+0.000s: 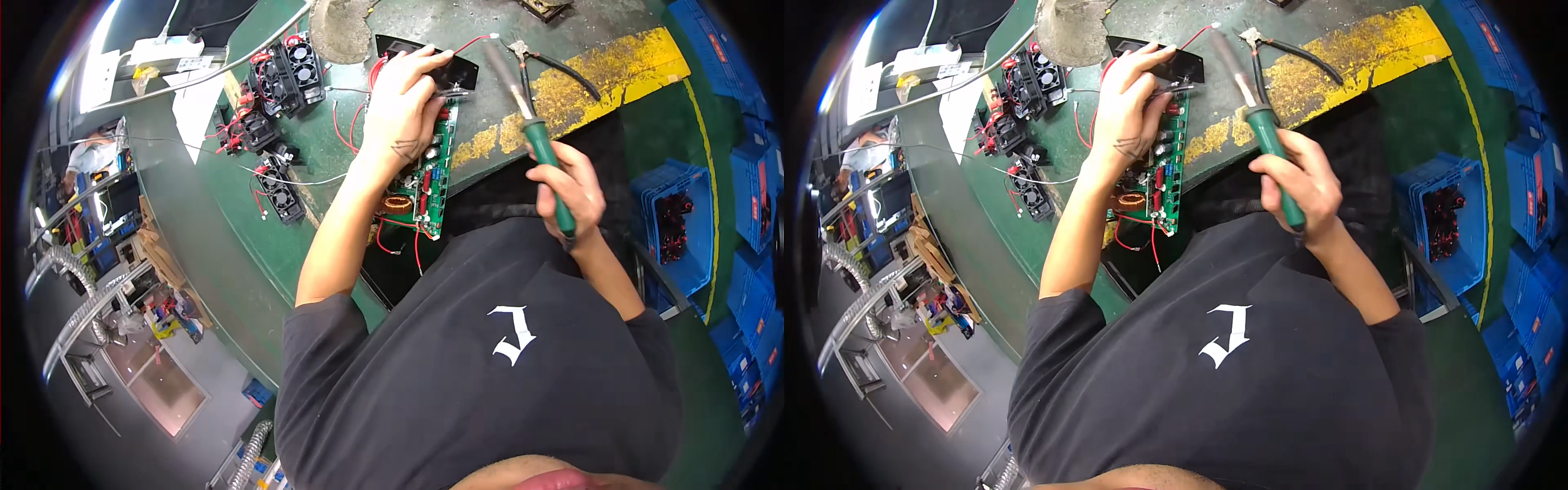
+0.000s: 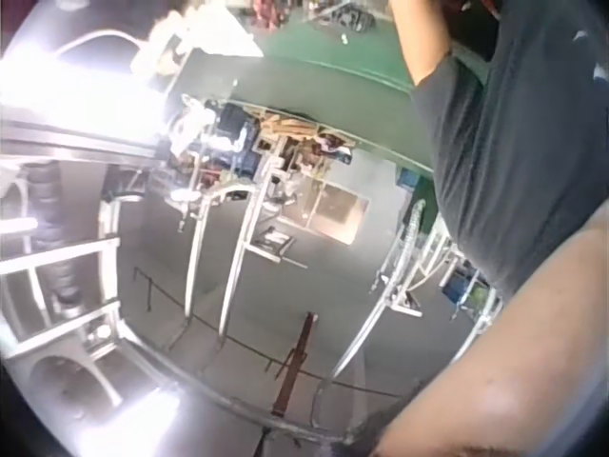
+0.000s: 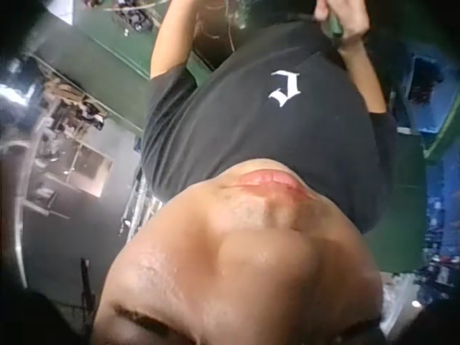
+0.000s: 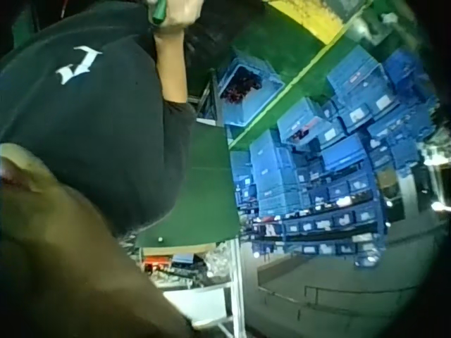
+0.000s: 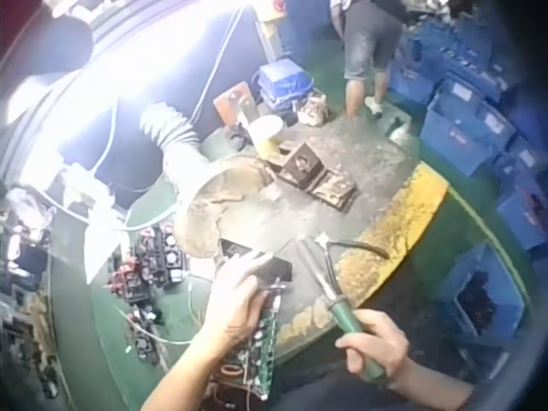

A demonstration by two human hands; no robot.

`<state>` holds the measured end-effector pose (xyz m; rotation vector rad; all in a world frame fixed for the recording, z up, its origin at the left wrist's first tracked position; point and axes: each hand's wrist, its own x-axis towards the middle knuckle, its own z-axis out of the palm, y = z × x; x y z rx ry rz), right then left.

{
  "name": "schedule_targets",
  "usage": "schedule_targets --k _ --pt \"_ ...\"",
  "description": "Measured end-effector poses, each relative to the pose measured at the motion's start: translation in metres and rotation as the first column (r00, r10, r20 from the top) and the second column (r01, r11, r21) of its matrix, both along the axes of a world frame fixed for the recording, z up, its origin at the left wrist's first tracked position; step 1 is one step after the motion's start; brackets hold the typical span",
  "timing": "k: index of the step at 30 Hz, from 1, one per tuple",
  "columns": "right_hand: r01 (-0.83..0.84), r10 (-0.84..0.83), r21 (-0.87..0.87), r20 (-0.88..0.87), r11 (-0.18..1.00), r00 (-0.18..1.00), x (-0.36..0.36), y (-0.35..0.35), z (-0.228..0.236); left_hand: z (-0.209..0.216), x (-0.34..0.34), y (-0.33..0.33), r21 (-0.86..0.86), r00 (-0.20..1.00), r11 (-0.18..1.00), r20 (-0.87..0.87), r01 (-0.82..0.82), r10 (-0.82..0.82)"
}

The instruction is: Soldering electronic components and wires onto circuit boards at a factory workstation.

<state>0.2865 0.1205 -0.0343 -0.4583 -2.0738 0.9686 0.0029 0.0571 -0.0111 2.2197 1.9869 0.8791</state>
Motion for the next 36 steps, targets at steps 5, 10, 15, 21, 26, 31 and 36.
schedule_targets --k 5,10,15,21,26,31,36 --pt "0.029 -0.031 -0.046 -0.04 0.999 0.999 0.028 0.008 0.022 -0.003 0.006 0.001 0.019 0.993 0.997 -0.08 -0.081 0.083" --pt "0.024 -0.037 -0.121 -0.103 0.992 0.994 0.044 0.007 0.035 -0.005 0.001 0.002 0.024 0.996 0.996 -0.034 -0.087 0.088" --pt "-0.097 0.08 -0.25 -0.076 0.963 0.994 0.055 0.008 0.044 -0.005 0.002 0.0 -0.059 0.996 0.994 -0.009 -0.09 0.089" --pt "-0.166 0.11 -0.39 -0.161 0.906 0.981 0.043 0.005 0.034 -0.007 0.003 0.003 -0.042 0.992 0.993 -0.068 -0.106 0.103" --pt "-0.185 0.103 -0.442 -0.203 0.878 0.974 0.04 0.003 0.021 -0.007 0.002 0.004 -0.002 0.992 0.994 -0.073 -0.105 0.104" --pt "-0.145 0.013 -0.571 -0.23 0.808 0.973 0.031 -0.002 0.013 -0.007 0.002 0.003 -0.02 0.993 0.994 -0.058 -0.107 0.106" --pt "-0.161 0.008 -0.603 -0.248 0.782 0.969 0.028 -0.002 0.01 -0.008 0.001 0.001 0.027 0.987 0.992 -0.096 -0.127 0.129"
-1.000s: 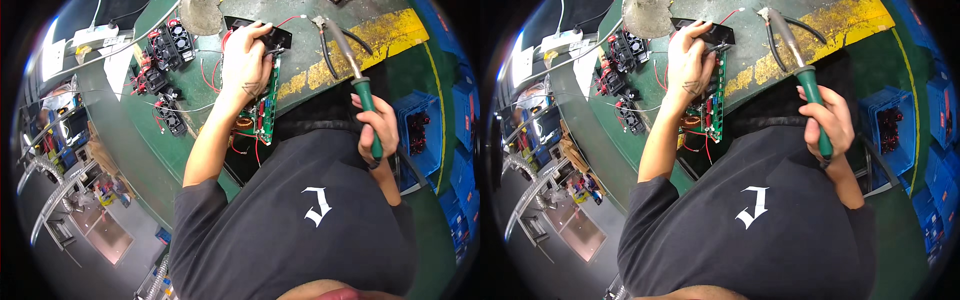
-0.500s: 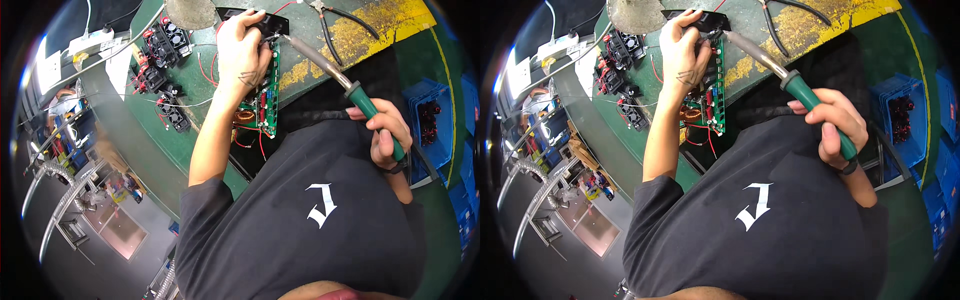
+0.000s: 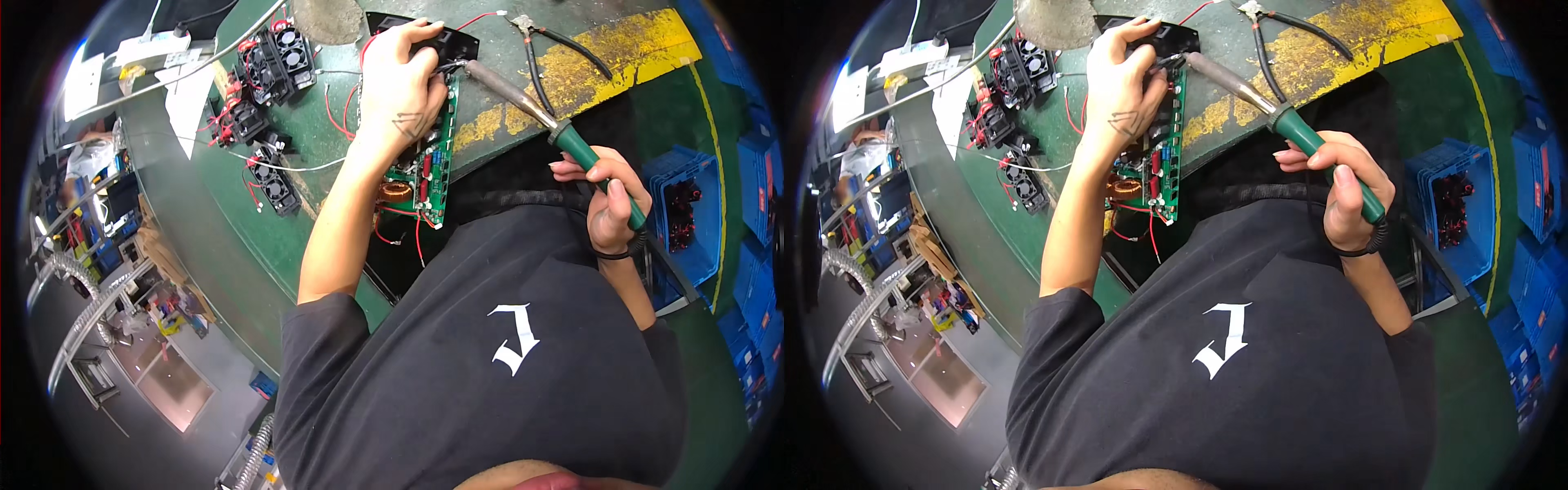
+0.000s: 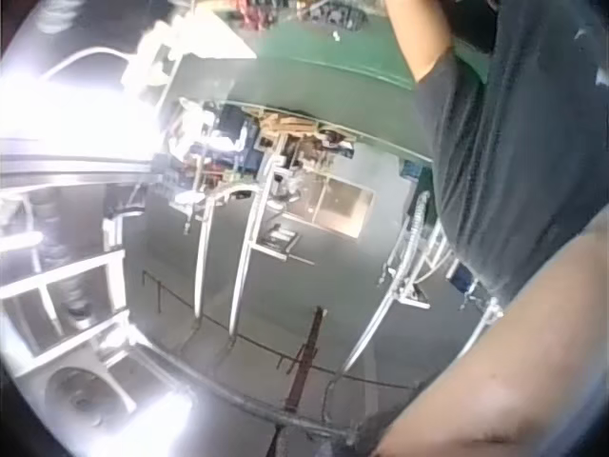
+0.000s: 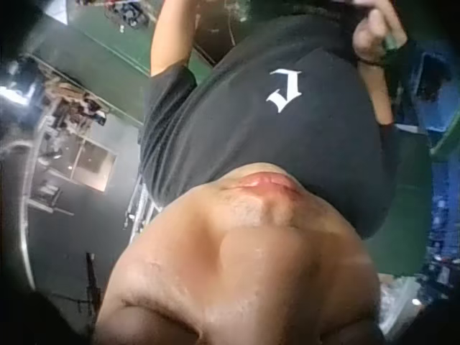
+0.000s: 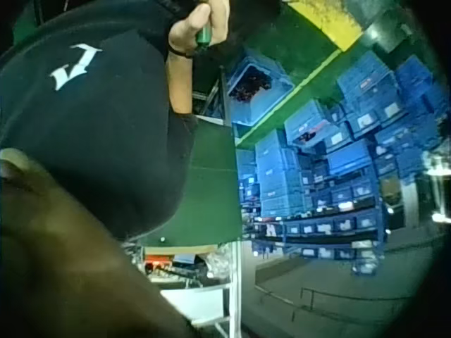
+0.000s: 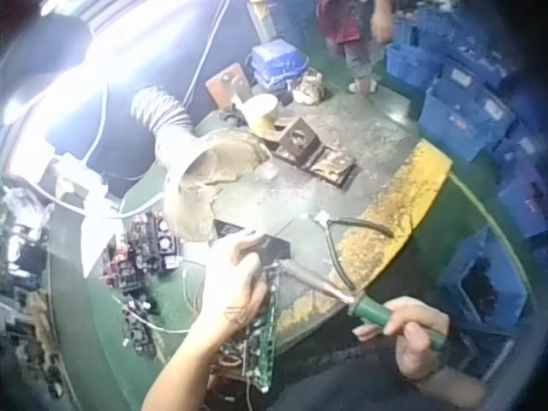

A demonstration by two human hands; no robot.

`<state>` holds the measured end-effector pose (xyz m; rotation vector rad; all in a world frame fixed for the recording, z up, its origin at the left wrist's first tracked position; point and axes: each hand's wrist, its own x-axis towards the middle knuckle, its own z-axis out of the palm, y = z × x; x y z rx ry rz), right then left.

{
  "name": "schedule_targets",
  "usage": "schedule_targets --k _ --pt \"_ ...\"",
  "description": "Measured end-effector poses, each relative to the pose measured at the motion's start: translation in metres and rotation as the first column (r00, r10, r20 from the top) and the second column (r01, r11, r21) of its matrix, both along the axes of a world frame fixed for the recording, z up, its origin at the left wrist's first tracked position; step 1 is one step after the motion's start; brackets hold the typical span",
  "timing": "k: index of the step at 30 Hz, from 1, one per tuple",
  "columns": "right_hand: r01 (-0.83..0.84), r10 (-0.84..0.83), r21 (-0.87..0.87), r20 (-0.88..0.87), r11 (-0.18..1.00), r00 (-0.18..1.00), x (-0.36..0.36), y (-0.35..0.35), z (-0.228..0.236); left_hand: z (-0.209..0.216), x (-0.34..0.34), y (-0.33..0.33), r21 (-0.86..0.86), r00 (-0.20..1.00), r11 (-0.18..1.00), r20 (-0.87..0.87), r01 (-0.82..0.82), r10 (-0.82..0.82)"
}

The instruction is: Soldering electronic components and wires onto circuit boards at a factory workstation.

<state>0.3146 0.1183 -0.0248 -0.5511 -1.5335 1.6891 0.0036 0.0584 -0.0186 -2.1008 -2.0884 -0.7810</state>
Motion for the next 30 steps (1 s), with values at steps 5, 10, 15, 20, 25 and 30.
schedule_targets --k 5,10,15,20,25,30 --pt "0.002 -0.002 0.103 0.0 0.995 1.0 0.0 0.001 -0.003 -0.002 0.003 0.001 0.024 1.0 1.0 -0.005 -0.01 0.01" --pt "-0.082 0.032 0.378 0.136 0.922 0.99 0.001 0.003 0.0 0.0 0.006 -0.003 0.054 0.999 0.998 -0.018 -0.045 0.046" --pt "-0.254 0.111 0.703 0.243 0.664 0.964 -0.001 0.009 0.005 -0.004 0.003 -0.002 0.079 0.999 0.996 -0.028 -0.032 0.035" --pt "-0.374 0.177 0.805 0.33 0.46 0.927 -0.006 0.01 0.012 -0.01 0.001 -0.003 0.087 0.998 0.995 -0.037 -0.043 0.046" --pt "-0.341 0.198 0.739 0.277 0.581 0.94 -0.002 0.02 0.005 -0.01 0.002 -0.004 0.093 0.997 0.994 -0.047 -0.057 0.062" --pt "-0.288 0.209 0.616 0.199 0.733 0.957 -0.003 0.013 0.003 -0.013 0.004 -0.004 0.119 0.997 0.99 -0.022 -0.072 0.075"
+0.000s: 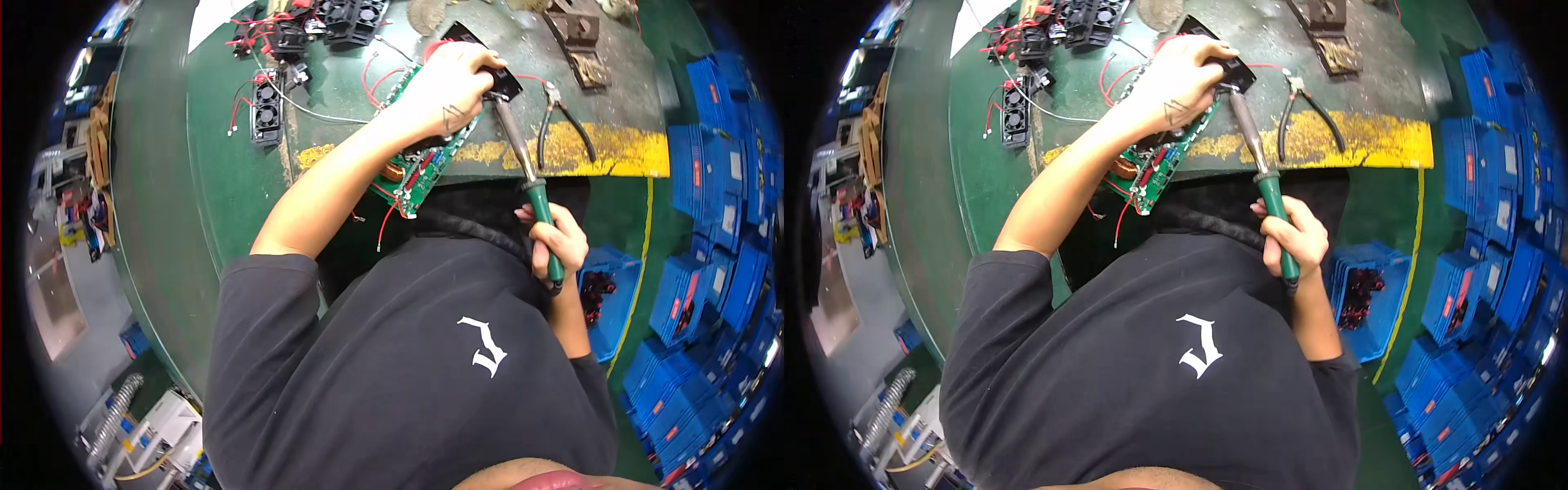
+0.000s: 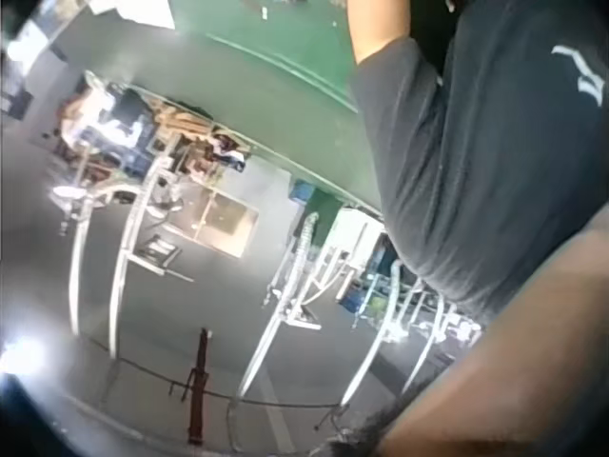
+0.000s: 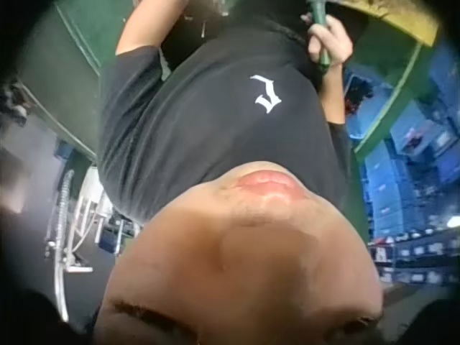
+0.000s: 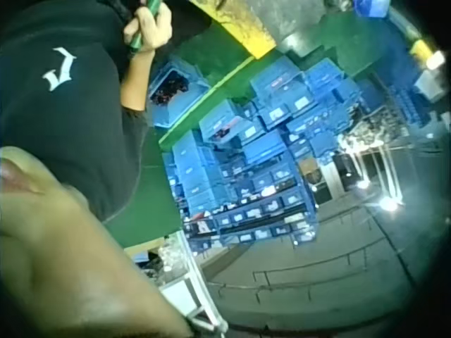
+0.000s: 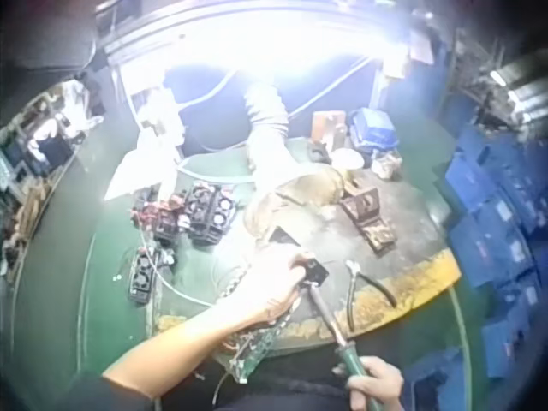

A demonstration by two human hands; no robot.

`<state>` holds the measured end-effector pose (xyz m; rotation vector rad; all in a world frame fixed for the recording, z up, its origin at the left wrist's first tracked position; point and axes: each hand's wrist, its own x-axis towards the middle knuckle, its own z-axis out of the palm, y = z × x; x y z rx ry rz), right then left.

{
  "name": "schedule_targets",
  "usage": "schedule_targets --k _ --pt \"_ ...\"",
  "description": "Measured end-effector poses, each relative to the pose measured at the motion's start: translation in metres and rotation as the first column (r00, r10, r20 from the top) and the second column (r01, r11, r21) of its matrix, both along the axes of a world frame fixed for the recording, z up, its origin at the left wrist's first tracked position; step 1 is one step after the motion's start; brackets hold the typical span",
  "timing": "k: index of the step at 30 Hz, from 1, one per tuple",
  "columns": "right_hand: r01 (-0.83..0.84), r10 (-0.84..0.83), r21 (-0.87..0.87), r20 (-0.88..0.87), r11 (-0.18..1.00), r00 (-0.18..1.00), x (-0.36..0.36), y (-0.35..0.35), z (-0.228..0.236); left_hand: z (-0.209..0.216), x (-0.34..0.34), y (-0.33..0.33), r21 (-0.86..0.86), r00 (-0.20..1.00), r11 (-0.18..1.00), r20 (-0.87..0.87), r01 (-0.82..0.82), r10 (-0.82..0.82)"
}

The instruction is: Soldering electronic components and wires onto circuit boards at a factory workstation.

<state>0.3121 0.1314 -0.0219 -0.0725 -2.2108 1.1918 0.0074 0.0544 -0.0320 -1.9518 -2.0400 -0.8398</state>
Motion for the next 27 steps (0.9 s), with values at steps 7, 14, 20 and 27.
schedule_targets --k 7,14,20,27 --pt "0.015 -0.021 -0.085 -0.067 0.996 0.998 -0.006 -0.007 -0.005 0.005 0.003 -0.004 -0.042 1.0 0.999 0.007 -0.019 0.019" --pt "0.005 -0.026 -0.27 -0.072 0.963 0.997 -0.001 -0.001 -0.018 0.001 0.0 -0.005 0.006 0.999 1.0 0.029 0.016 -0.016" --pt "-0.015 -0.109 -0.626 -0.159 0.779 0.981 0.0 -0.011 -0.036 -0.001 0.003 -0.004 0.007 0.998 1.0 0.056 -0.013 0.012" --pt "0.001 -0.156 -0.722 -0.149 0.692 0.977 0.002 -0.016 -0.046 -0.006 0.004 -0.004 -0.029 0.996 0.999 0.084 -0.017 0.019"
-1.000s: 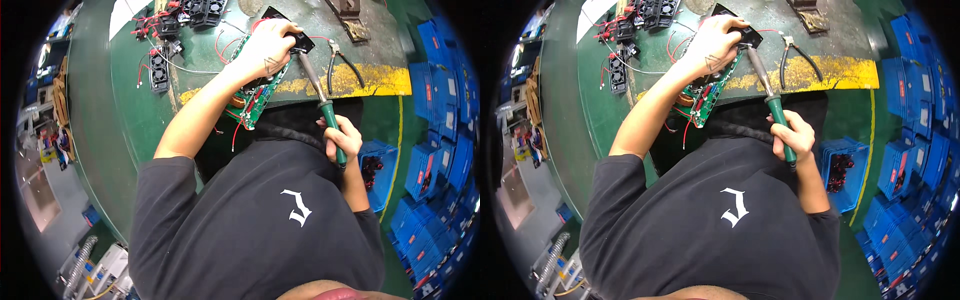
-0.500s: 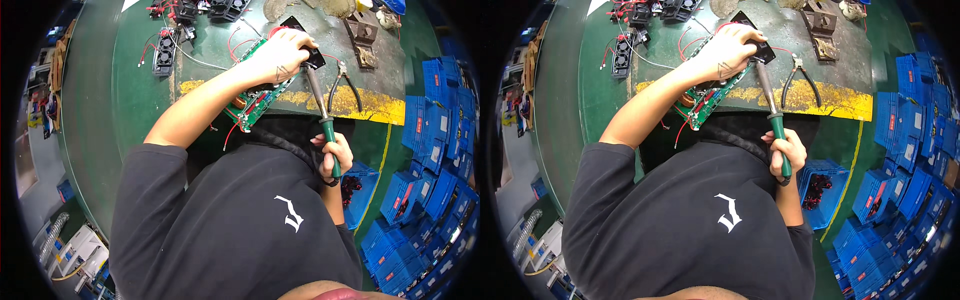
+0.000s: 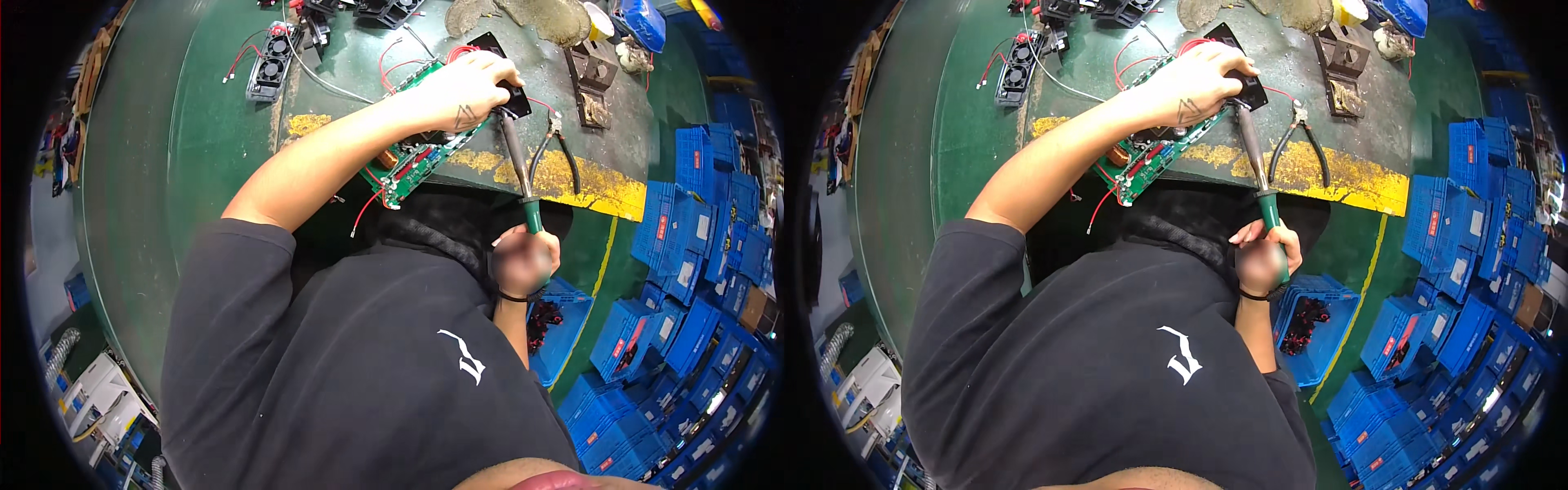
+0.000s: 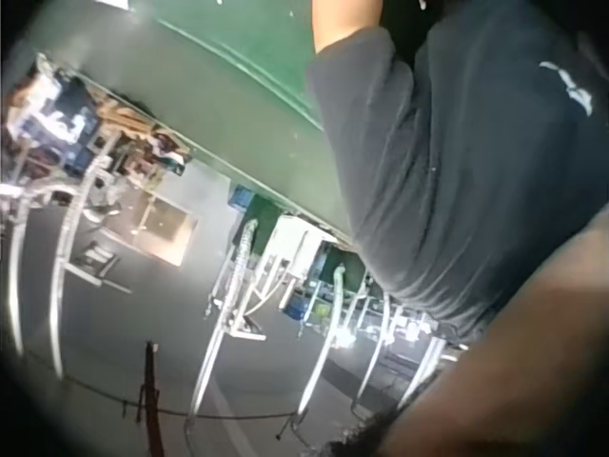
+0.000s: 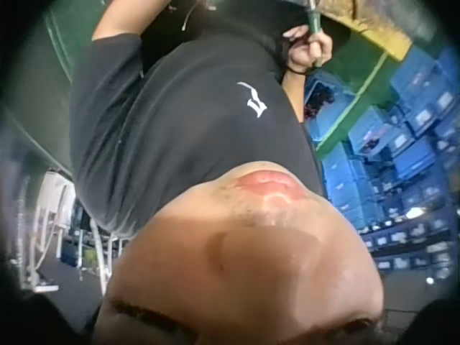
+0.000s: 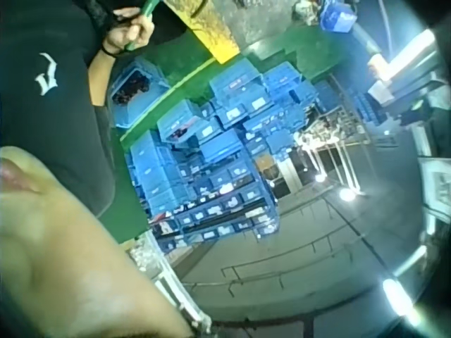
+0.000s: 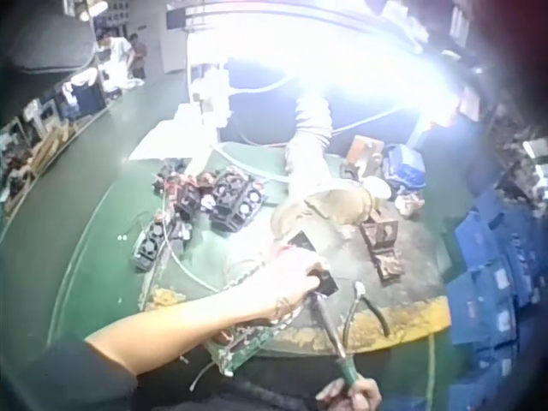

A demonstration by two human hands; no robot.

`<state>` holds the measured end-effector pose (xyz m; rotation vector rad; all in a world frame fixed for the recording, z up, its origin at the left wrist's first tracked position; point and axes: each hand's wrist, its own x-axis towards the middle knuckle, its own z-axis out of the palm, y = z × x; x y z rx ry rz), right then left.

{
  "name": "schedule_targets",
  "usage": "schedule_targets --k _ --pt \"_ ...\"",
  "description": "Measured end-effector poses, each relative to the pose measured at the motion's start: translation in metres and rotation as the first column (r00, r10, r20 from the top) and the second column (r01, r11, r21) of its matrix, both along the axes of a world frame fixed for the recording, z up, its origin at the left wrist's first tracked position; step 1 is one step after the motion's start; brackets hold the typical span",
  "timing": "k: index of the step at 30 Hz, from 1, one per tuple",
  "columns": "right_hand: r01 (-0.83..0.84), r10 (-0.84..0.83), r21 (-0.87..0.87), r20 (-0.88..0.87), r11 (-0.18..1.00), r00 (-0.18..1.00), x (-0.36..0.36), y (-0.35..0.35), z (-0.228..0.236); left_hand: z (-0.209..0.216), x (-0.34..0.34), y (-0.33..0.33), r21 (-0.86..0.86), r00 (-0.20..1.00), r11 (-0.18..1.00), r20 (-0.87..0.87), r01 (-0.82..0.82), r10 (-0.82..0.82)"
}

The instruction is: Soldering electronic components and wires onto circuit boards at a factory workstation.

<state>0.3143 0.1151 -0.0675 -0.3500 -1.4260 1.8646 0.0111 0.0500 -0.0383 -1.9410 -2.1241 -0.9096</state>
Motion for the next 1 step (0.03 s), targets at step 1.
schedule_targets --k 1 --pt "-0.007 0.007 -0.017 0.001 1.0 1.0 0.0002 0.0025 -0.0015 0.0005 -0.0016 -0.0001 -0.018 1.0 1.0 -0.014 0.0 0.0"
